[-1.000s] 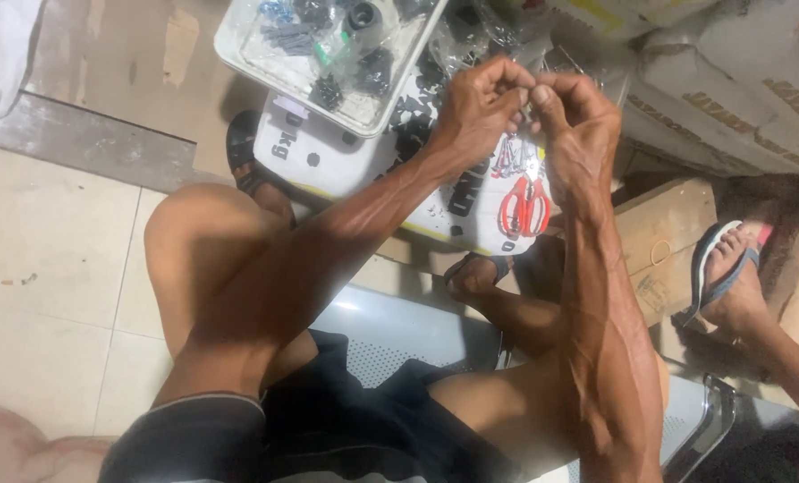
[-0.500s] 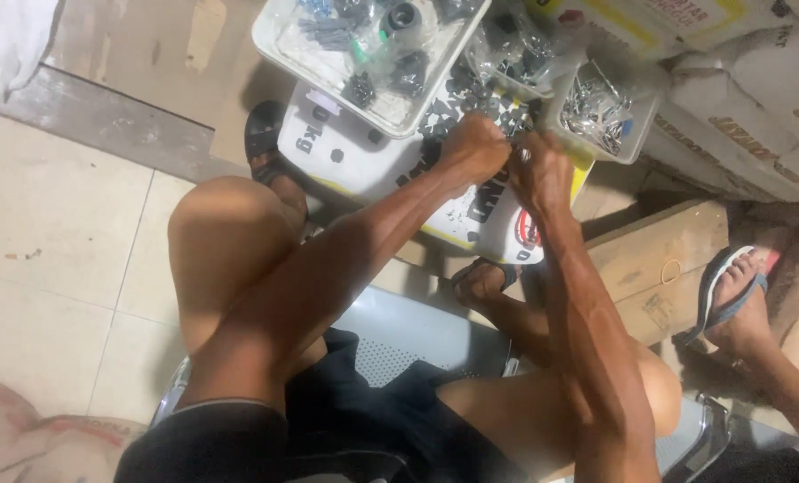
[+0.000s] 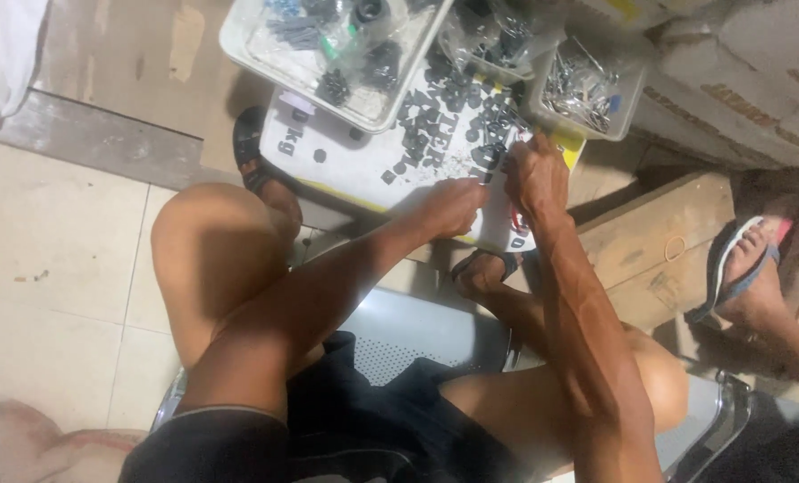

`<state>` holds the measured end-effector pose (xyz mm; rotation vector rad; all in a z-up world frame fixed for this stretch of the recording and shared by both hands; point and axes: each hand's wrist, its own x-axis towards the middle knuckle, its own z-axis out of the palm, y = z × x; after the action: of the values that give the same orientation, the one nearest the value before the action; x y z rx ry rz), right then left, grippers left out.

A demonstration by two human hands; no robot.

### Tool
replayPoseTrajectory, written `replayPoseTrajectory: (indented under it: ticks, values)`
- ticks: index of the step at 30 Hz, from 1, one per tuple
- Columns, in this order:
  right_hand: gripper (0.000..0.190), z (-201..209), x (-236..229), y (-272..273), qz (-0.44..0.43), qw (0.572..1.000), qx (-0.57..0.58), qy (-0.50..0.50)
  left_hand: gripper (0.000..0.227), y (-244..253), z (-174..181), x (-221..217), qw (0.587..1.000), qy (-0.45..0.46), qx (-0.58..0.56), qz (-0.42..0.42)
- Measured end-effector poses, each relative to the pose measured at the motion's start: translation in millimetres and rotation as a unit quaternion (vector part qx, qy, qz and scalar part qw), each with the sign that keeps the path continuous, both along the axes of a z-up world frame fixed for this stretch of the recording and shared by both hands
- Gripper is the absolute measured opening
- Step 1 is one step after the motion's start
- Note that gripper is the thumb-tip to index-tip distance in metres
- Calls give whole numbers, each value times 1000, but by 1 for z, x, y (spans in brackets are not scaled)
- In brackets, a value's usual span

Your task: Sorting and assembling small metal hardware components like bolts and washers from a pile into containers.

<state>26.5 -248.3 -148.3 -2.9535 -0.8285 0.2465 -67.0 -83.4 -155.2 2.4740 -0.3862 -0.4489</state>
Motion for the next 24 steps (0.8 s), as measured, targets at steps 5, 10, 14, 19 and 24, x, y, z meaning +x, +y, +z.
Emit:
replayPoseTrajectory:
  ticks: [5,10,14,19,24]
  values:
    - [18,13,0,6,3,1000,-9,5,18,22,22,-16,984,-99,93,-117]
    - [13,6,9,2,-74,991,75,83,20,30,35,-27,951,-135,153,-232]
    - [8,30,6,8,-109,950,278,90,14,21,-10,-33,933,-184,122,-285]
    - [4,99,4,34,-187,884,396,165,17,19,7,-17,961,-175,64,-206]
    - [21,137,20,28,-176,778,567,204,13,19,76,29,873,-50,-358,328]
